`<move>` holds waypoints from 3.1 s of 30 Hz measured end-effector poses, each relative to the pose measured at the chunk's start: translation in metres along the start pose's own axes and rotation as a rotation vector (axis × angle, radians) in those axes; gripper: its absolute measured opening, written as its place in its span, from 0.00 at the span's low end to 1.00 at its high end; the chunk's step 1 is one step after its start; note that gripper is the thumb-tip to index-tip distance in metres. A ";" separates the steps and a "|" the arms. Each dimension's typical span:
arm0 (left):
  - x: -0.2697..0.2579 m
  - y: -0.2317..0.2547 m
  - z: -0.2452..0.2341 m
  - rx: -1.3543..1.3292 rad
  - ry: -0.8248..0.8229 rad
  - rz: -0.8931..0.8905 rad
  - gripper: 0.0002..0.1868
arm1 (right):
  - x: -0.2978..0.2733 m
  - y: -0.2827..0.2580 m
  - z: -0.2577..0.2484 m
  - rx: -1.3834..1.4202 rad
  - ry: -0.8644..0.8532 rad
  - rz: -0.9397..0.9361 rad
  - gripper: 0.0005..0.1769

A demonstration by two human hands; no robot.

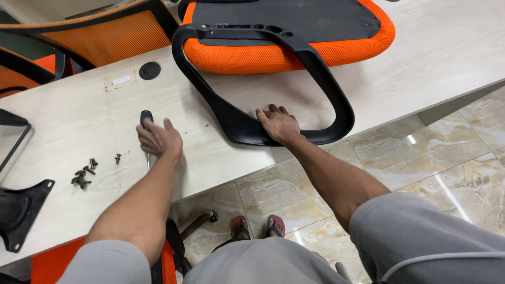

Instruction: The person attaches a black plastic armrest to an orange office chair seat using a screwdriver and screws. They align the armrest, insert screws, and tighten them to secure the part to the chair.

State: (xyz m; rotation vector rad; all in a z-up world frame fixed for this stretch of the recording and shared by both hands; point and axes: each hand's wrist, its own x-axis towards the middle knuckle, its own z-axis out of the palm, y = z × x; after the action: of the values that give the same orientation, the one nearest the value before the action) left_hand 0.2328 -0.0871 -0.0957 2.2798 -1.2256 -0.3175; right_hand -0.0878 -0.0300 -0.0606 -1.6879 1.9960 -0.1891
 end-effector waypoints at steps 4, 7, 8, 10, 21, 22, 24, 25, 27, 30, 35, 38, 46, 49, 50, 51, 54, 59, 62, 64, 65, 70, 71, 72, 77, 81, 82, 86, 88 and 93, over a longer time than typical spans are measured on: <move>0.035 0.108 -0.017 -0.408 -0.112 0.134 0.28 | -0.004 -0.001 -0.003 0.028 0.003 -0.021 0.40; 0.063 0.175 -0.025 -0.545 -0.263 -0.008 0.28 | -0.007 0.000 -0.007 0.056 0.014 -0.021 0.40; 0.069 0.189 -0.024 -0.551 -0.293 0.015 0.27 | -0.007 0.002 -0.009 0.063 0.020 -0.028 0.40; 0.088 0.209 -0.026 -0.565 -0.362 0.066 0.27 | -0.006 0.001 -0.007 0.075 0.037 -0.031 0.40; 0.148 0.243 -0.050 -0.616 -1.145 -0.232 0.19 | 0.005 -0.018 -0.025 0.580 0.009 0.089 0.47; 0.147 0.243 -0.053 -0.613 -1.162 -0.204 0.18 | 0.008 -0.024 -0.030 0.783 0.011 0.075 0.53; 0.141 0.244 -0.053 -0.606 -1.194 -0.188 0.16 | 0.023 -0.042 -0.040 1.354 0.195 0.015 0.51; 0.137 0.246 -0.054 -0.611 -1.208 -0.188 0.16 | 0.034 -0.054 -0.048 1.637 0.290 -0.027 0.51; 0.131 0.248 -0.057 -0.596 -1.203 -0.165 0.17 | 0.059 -0.088 -0.064 1.900 0.551 0.199 0.43; 0.129 0.244 -0.059 -0.553 -1.165 -0.134 0.18 | 0.077 -0.112 -0.080 2.197 0.686 0.390 0.33; 0.134 0.242 -0.049 -0.584 -1.175 -0.076 0.20 | 0.074 -0.110 -0.082 2.196 0.766 0.338 0.25; 0.149 0.239 -0.034 -0.745 -1.266 -0.201 0.24 | 0.074 -0.109 -0.076 2.099 0.778 0.275 0.24; 0.161 0.249 0.021 -1.231 -1.411 -0.450 0.24 | 0.074 -0.085 -0.084 1.871 0.787 0.179 0.24; 0.147 0.268 0.015 -1.368 -1.407 -0.431 0.23 | 0.077 -0.068 -0.096 1.936 0.782 0.038 0.23; 0.141 0.275 0.007 -1.402 -1.401 -0.403 0.23 | 0.077 -0.062 -0.102 1.953 0.778 0.006 0.23; 0.134 0.280 0.000 -1.405 -1.335 -0.385 0.22 | 0.077 -0.056 -0.108 1.972 0.773 -0.029 0.23; 0.100 0.296 -0.027 -1.431 -1.161 -0.267 0.17 | 0.070 -0.034 -0.128 1.984 0.729 -0.163 0.21; 0.013 0.299 -0.050 -1.615 -0.970 -0.080 0.12 | 0.052 0.024 -0.168 1.935 0.585 -0.383 0.20; -0.053 0.302 -0.052 -1.655 -0.779 0.167 0.15 | 0.039 0.068 -0.195 1.942 0.470 -0.431 0.19; -0.098 0.303 -0.053 -1.670 -0.653 0.180 0.19 | 0.031 0.094 -0.204 1.969 0.369 -0.462 0.18; -0.118 0.303 -0.053 -1.673 -0.588 0.182 0.21 | 0.028 0.105 -0.204 1.974 0.323 -0.466 0.18; -0.187 0.285 -0.053 -1.628 -0.420 0.083 0.31 | 0.024 0.136 -0.190 2.013 0.098 -0.499 0.19; -0.195 0.282 -0.050 -1.628 -0.410 0.048 0.32 | 0.026 0.140 -0.188 2.011 0.079 -0.475 0.19; -0.200 0.278 -0.048 -1.608 -0.393 0.009 0.33 | 0.028 0.143 -0.187 2.008 0.061 -0.451 0.20; -0.215 0.263 -0.038 -1.589 -0.344 -0.012 0.41 | 0.035 0.150 -0.186 1.943 -0.055 -0.429 0.21; -0.225 0.254 -0.032 -1.527 -0.377 0.000 0.45 | 0.035 0.157 -0.183 1.914 -0.068 -0.414 0.22; -0.227 0.251 -0.031 -1.513 -0.380 -0.013 0.45 | 0.033 0.159 -0.182 1.918 -0.086 -0.436 0.22; -0.223 0.238 -0.023 -1.460 -0.377 0.054 0.47 | 0.029 0.153 -0.178 1.915 -0.049 -0.396 0.23; -0.218 0.231 -0.018 -1.401 -0.398 0.017 0.50 | 0.023 0.146 -0.181 1.926 -0.030 -0.384 0.23; -0.172 0.213 -0.023 -1.361 -0.368 -0.233 0.51 | -0.018 0.119 -0.186 1.866 0.102 -0.343 0.29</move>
State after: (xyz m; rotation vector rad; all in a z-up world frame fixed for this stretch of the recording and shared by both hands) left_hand -0.0031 -0.0328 0.0335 1.1451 -0.5106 -1.2384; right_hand -0.2775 -0.0282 0.0541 -0.6042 0.6763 -1.6044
